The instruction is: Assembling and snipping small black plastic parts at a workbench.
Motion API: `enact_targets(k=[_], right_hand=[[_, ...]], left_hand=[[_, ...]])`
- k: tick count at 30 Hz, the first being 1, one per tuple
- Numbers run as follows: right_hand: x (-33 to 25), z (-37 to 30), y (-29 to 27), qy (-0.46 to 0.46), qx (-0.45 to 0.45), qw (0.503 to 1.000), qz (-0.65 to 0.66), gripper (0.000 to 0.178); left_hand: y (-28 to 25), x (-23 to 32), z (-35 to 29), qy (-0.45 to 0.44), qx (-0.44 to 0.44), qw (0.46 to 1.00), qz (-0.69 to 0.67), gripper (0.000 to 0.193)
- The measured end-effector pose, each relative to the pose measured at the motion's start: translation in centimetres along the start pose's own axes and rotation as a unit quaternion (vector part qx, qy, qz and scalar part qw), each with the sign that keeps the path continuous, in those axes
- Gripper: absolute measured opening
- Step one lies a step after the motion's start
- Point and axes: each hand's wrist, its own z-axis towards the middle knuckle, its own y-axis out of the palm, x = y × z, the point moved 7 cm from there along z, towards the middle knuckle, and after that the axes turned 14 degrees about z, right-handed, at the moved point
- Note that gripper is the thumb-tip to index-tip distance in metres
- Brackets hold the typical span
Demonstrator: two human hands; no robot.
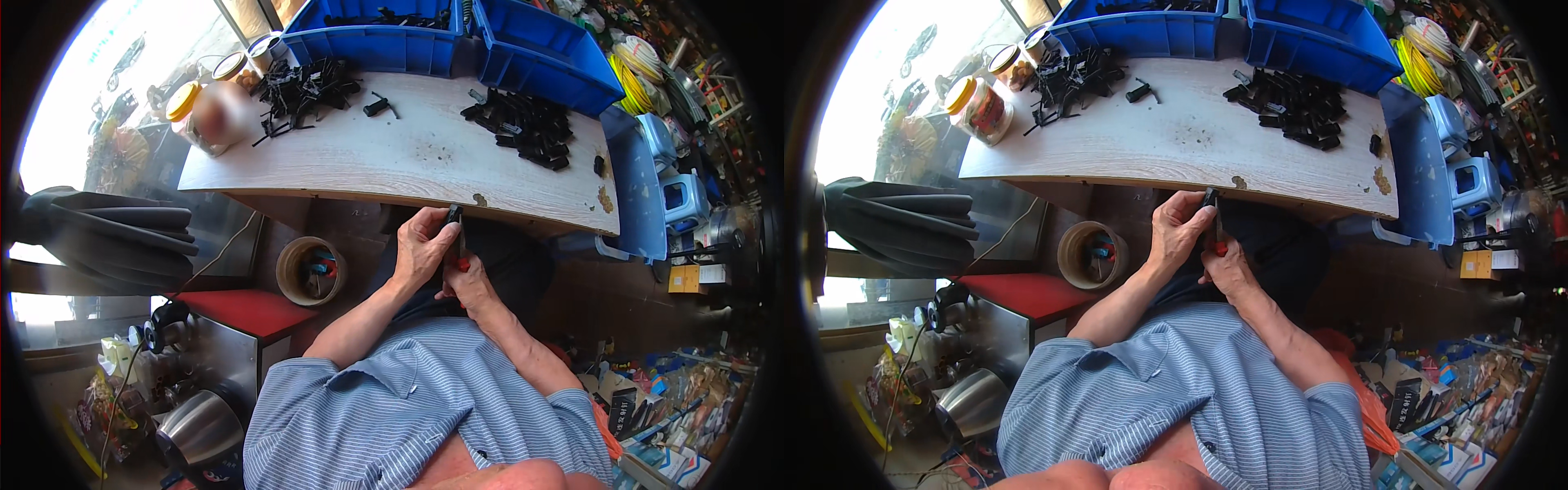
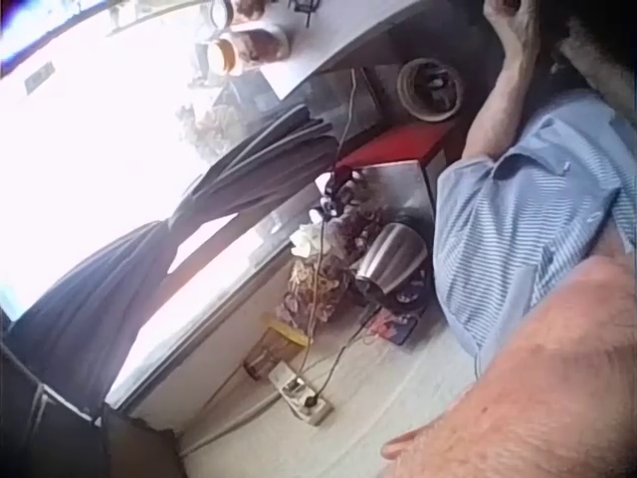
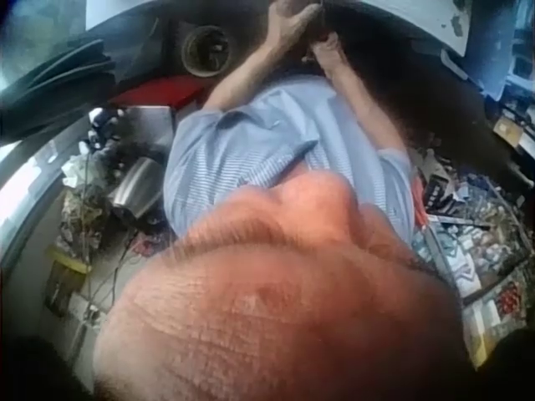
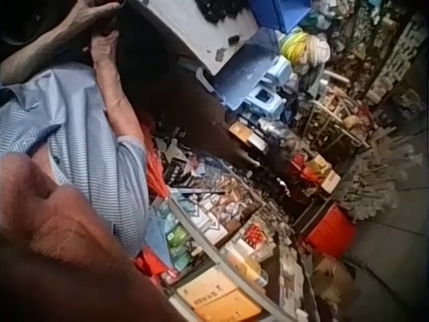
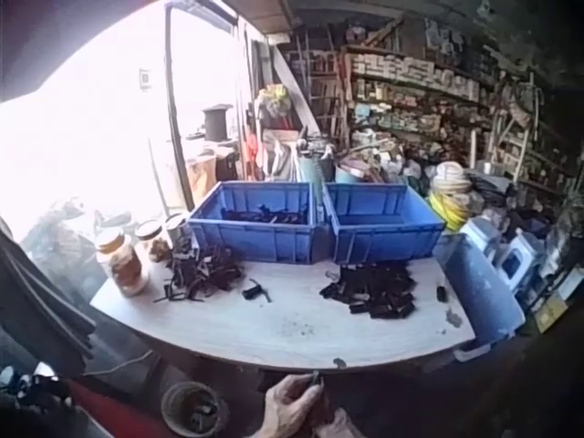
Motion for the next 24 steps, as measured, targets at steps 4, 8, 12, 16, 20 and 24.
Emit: enact_targets(k=[4, 8, 12, 16, 20, 24], right_hand=[[0.2, -0.1, -0.3, -0.01, 0.023, 0.999, 0.034, 0.017], [0.2, -0.4, -0.3, -0.005, 0.02, 0.997, 0.077, 0.019], [0.4, -0.3, -1.1, -0.01, 0.031, 0.992, 0.121, 0.024], [0.5, -0.6, -2.1, -0.03, 0.045, 0.986, 0.156, 0.021], [0.5, -0.8, -2.9, -0.039, 0.06, 0.983, 0.169, 0.021], [0.0, -0.8, -3.0, -0.03, 0.067, 0.982, 0.174, 0.019]], left_hand=[[0.3, 0.1, 0.2, 0.009, 0.005, 1.0, 0.004, 0.022], [0.8, -0.1, 0.9, 0.003, -0.01, 0.999, 0.052, 0.021], [1.8, 0.6, 1.8, -0.003, -0.03, 0.998, 0.059, 0.022], [2.9, 1.5, 2.8, 0.022, -0.045, 0.996, 0.07, 0.022], [3.5, 1.7, 2.8, -0.004, -0.075, 0.996, 0.043, 0.022], [3.7, 1.0, 2.6, -0.088, -0.089, 0.992, -0.03, 0.023]])
